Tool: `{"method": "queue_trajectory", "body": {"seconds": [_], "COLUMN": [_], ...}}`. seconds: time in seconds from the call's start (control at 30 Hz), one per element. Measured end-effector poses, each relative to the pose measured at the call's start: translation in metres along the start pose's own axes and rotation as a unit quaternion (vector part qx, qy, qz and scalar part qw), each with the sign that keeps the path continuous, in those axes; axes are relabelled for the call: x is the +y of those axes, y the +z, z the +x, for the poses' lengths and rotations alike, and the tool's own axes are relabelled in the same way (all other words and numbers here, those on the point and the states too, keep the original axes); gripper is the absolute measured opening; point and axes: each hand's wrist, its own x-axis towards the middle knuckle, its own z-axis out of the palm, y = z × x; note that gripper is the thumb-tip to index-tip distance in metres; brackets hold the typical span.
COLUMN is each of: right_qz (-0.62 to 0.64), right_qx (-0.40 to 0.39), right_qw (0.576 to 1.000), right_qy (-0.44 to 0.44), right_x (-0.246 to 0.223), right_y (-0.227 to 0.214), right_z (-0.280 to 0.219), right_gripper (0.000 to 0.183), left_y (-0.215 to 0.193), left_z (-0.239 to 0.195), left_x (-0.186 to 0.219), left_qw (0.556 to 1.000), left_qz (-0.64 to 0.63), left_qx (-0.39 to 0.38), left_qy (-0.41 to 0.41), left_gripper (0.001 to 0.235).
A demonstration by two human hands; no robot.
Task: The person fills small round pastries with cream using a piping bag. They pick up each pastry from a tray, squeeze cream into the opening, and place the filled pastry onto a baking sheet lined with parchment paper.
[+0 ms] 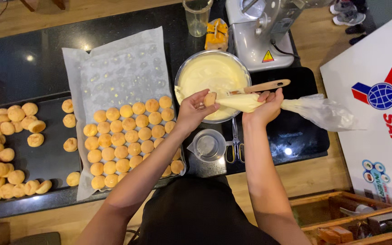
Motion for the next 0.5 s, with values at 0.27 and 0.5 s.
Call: {"method": "queue_trajectory", "body": {"seconds": [0.27,0.5], "right_qz": [0.067,0.017], "right_qx": [0.037,0.030], "right_qw": [0.997,0.999], "right_qy": [0.010,-0.015], "right_x": [-0.019,-0.005], "right_y": [-0.008,0.027], "right_z": [-0.004,-0.021], "right_gripper": [0.050,0.051], "left_y": [-0.007,-0.003], "left_z": [0.000,0.003], "left_x": [0.025,0.028], "left_qw": [0.963,0.955], "left_qz": [0.253,0.284], "left_qx": [-0.020,-0.034], "left_qy": [0.086,0.082], "left_gripper": [0.088,0.091]}}
